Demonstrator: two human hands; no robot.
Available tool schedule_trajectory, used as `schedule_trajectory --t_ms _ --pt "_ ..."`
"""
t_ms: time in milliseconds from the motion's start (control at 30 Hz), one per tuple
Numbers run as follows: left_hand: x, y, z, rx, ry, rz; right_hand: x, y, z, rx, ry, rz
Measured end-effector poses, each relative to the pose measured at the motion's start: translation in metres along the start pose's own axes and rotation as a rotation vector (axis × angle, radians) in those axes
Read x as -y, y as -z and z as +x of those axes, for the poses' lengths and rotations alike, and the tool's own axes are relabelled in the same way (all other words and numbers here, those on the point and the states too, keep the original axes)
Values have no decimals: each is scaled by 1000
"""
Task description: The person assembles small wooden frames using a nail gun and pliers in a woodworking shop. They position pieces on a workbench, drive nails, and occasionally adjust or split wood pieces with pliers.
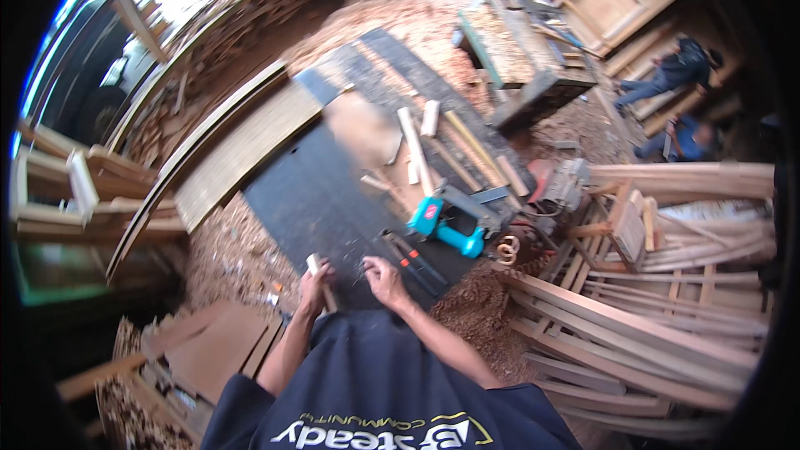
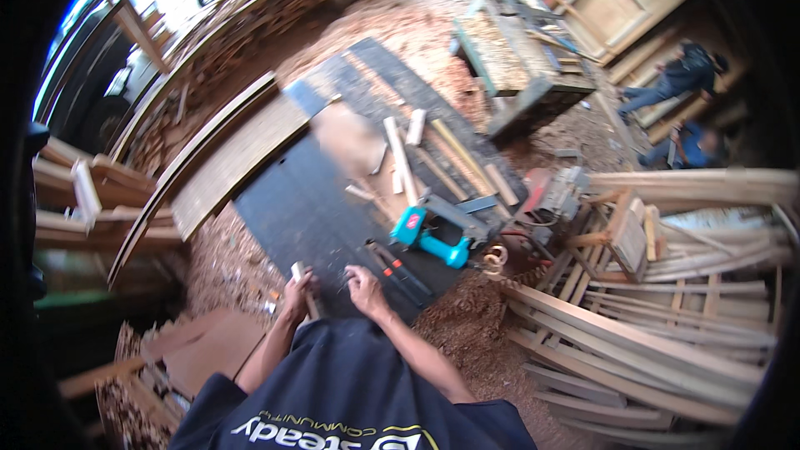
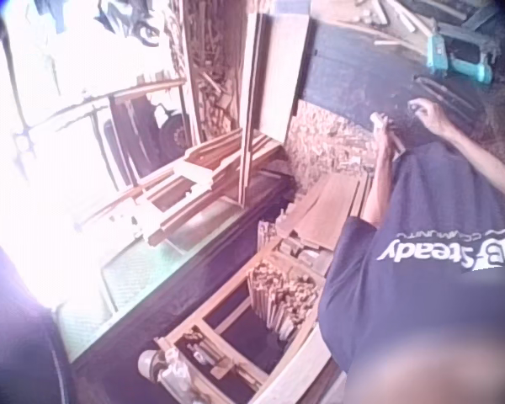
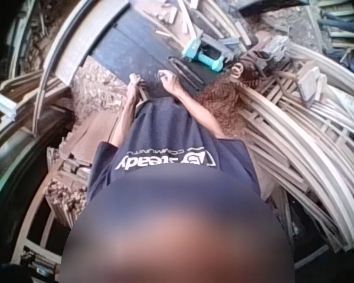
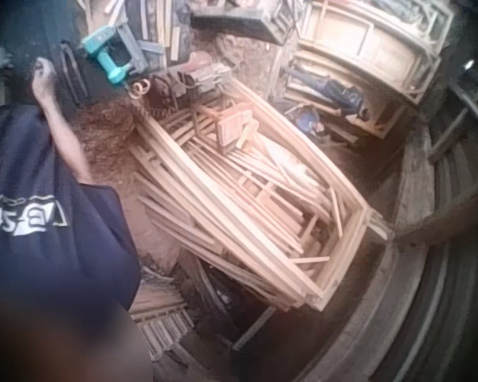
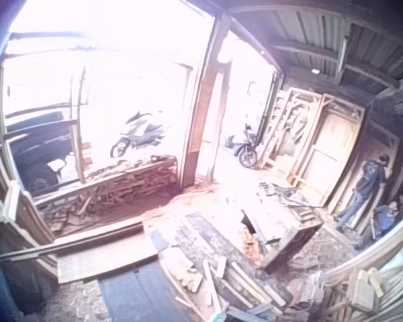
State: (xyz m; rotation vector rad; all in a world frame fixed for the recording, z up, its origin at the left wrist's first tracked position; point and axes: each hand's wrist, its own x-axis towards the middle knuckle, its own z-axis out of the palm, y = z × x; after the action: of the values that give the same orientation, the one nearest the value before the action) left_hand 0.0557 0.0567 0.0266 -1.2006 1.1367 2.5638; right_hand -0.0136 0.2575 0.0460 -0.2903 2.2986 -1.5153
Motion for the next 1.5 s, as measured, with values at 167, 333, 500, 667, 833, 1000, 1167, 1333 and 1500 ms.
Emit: schedule_trajectory --t_ms 167,333,500,667,833,1000,1167,1333,1500 --pt "-7 -27 -12 -19 91 126 3 59 -18 -151 -139 173" --pt "-20 -84 -17 12 38 190 -6 121 -39 -358 -234 46" --pt "-38 -131 -9 81 11 165 -13 191 -21 -440 -63 -154" --pt "-56 -139 4 213 228 -206 -11 212 9 -317 -103 -368" --pt "-60 -137 7 196 99 -58 -3 175 20 -221 38 -471" --pt "-52 -129 16 37 19 31 1 151 25 -191 120 -500" --pt "-39 -117 26 -32 -33 119 3 149 30 -219 110 -438" --pt "-44 -117 31 33 12 102 7 158 34 -265 -18 -312" --pt "-54 -117 31 50 127 219 19 182 61 -387 57 -306"
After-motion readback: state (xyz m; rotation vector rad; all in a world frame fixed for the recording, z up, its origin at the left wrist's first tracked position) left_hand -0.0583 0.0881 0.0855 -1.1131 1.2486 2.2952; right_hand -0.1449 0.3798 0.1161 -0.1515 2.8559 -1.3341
